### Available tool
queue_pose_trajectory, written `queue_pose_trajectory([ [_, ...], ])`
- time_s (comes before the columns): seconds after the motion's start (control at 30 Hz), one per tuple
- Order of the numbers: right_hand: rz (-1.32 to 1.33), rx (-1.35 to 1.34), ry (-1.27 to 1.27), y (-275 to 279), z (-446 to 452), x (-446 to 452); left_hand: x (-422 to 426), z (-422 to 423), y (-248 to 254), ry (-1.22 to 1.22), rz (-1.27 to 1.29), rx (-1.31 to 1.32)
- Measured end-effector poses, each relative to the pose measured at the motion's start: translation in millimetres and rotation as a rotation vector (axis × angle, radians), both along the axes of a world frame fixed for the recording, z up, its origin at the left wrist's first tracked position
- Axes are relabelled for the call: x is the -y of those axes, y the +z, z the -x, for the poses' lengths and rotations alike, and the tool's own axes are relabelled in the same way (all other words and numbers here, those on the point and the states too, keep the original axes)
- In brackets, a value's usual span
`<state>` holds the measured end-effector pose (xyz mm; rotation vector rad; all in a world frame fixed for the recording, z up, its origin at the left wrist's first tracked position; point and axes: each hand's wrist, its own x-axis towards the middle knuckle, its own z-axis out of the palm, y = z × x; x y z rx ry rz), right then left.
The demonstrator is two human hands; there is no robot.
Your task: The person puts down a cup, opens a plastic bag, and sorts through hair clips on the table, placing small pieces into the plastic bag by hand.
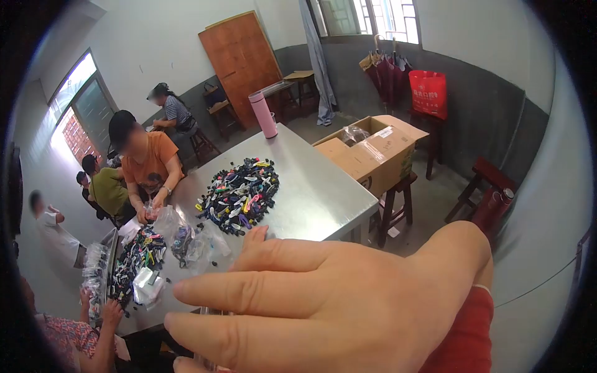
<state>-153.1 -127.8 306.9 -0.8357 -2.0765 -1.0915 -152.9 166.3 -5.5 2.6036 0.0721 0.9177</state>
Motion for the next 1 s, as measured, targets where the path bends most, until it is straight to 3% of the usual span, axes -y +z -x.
queue_pose_trajectory([
  [1.0, 0.022, -0.009, 0.022, -9.5, 13.7, -7.5, -15.3, -7.2, -13.9, -0.035, -0.021, -0.027],
])
